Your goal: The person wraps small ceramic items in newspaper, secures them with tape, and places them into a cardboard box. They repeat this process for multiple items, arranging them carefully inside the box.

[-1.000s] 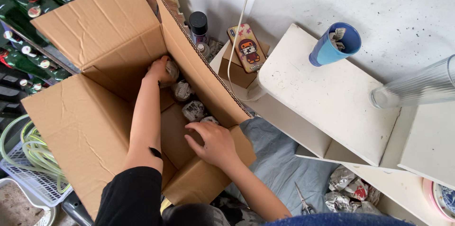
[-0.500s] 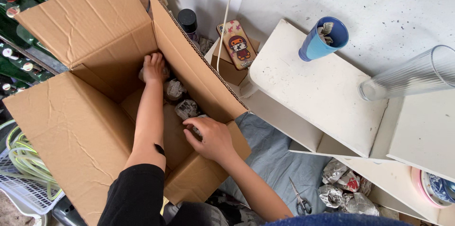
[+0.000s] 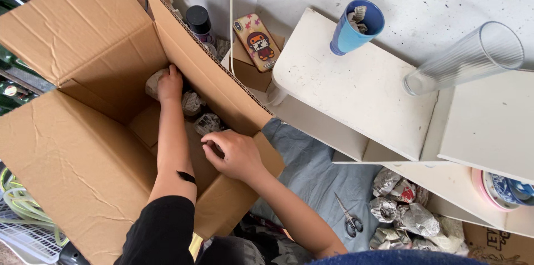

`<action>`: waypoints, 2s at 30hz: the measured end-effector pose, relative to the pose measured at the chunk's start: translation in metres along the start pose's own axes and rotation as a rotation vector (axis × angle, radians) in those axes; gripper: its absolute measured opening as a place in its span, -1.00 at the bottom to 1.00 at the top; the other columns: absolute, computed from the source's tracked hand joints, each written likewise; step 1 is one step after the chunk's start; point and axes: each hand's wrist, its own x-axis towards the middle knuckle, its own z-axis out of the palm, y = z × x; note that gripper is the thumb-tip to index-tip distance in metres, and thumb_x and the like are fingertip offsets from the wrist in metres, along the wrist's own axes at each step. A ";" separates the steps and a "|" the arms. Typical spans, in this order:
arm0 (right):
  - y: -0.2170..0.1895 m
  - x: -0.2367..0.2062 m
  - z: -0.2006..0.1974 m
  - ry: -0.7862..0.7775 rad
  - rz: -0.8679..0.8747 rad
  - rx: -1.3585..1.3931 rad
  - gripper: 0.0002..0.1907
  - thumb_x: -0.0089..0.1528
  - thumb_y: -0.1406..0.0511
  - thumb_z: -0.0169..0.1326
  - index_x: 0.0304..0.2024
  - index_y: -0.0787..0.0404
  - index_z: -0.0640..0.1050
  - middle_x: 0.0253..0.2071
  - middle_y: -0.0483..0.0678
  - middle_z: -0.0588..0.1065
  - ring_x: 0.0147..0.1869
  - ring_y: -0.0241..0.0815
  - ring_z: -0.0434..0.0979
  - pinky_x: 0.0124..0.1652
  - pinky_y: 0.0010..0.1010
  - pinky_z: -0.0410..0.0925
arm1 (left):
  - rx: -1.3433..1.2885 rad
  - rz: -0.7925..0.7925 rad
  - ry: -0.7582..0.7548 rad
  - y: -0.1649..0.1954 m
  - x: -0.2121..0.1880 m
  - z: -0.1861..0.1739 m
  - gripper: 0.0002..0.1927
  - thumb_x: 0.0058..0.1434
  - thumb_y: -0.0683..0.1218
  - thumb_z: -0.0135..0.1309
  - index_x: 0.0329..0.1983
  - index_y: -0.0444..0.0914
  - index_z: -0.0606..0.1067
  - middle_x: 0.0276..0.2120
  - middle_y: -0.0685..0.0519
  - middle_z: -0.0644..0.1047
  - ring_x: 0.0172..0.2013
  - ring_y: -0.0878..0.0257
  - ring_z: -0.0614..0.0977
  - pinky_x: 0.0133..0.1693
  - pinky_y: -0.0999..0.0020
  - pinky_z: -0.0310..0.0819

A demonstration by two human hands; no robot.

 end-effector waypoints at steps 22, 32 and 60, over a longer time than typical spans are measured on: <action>0.190 -0.414 -0.144 0.838 0.998 -0.783 -0.62 0.22 0.22 0.28 0.05 0.17 0.54 -0.03 0.06 0.59 0.10 0.10 0.54 0.11 -0.05 0.38 | -0.005 0.822 -0.336 0.070 -0.132 -0.302 -0.68 0.39 0.15 -0.01 -0.19 -0.18 0.50 -0.30 0.06 0.64 -0.19 0.21 0.70 -0.04 0.25 0.52; 0.227 -0.382 -0.134 0.577 1.352 -0.702 -0.07 -0.15 -0.04 0.45 0.18 0.13 0.41 0.23 0.27 0.32 0.21 0.31 0.42 -0.01 0.04 0.40 | -0.282 1.319 -0.266 0.198 -0.169 -0.253 -0.73 0.19 0.07 0.18 -0.21 -0.20 0.49 -0.35 0.05 0.59 -0.23 0.13 0.64 -0.18 0.18 0.41; 0.054 -0.069 -0.049 -0.137 -0.309 -0.263 -0.19 -0.05 -0.17 0.36 0.15 0.05 0.53 0.14 -0.01 0.41 0.36 0.11 0.30 0.31 0.20 -0.06 | -0.223 0.265 -0.553 -0.011 -0.068 -0.202 -0.11 -0.11 0.35 0.38 0.16 -0.22 0.39 -0.20 -0.08 0.64 -0.19 -0.05 0.71 -0.18 0.12 0.60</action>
